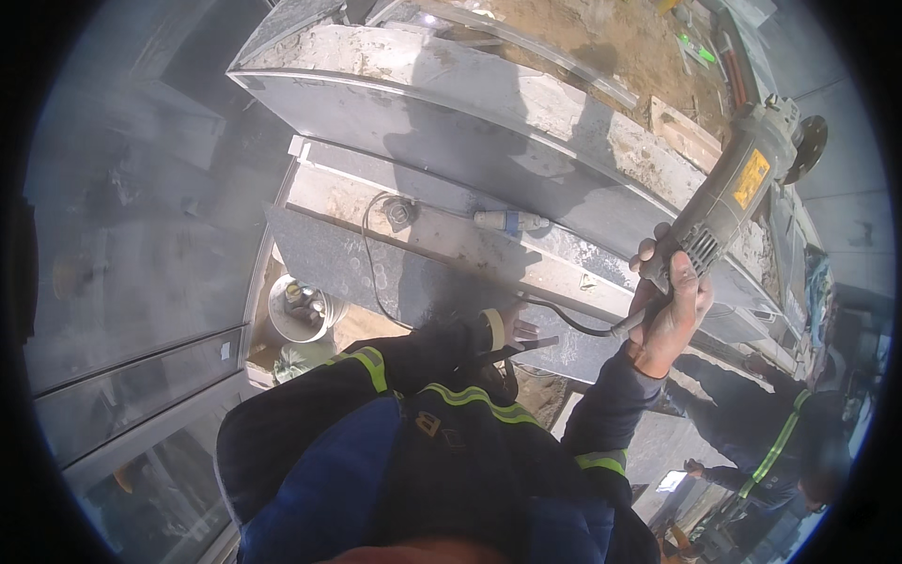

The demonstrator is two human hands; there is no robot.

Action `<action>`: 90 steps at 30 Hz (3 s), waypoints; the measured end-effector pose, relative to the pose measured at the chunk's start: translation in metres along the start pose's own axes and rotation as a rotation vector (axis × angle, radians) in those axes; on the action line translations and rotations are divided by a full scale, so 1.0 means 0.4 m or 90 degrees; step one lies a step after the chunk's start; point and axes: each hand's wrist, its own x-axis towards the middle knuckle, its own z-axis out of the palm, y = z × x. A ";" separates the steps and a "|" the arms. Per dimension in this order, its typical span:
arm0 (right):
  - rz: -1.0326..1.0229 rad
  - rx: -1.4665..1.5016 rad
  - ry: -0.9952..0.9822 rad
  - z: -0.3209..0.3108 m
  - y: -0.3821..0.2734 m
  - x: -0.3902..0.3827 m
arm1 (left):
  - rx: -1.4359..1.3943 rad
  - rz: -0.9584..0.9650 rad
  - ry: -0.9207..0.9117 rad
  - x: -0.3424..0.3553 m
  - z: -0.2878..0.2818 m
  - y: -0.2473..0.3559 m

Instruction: The person uses an angle grinder to cut and shape large stone slabs on a construction site. They reposition the slabs and continue cutting along marked lines while other workers are visible nearby.

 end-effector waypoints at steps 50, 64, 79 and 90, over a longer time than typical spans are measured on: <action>0.307 -0.340 -0.319 0.624 0.361 -0.358 | -0.310 0.537 -0.290 -0.895 -0.288 0.608; 0.218 -0.651 -0.451 1.027 0.334 0.111 | -0.317 0.524 -0.409 -0.865 -0.293 1.005; 0.193 -0.773 -0.412 1.073 0.328 0.109 | -0.383 0.452 -0.399 -0.847 -0.264 1.008; 0.215 -0.863 -0.309 0.935 0.223 0.134 | -0.390 0.380 -0.449 -0.788 -0.106 0.940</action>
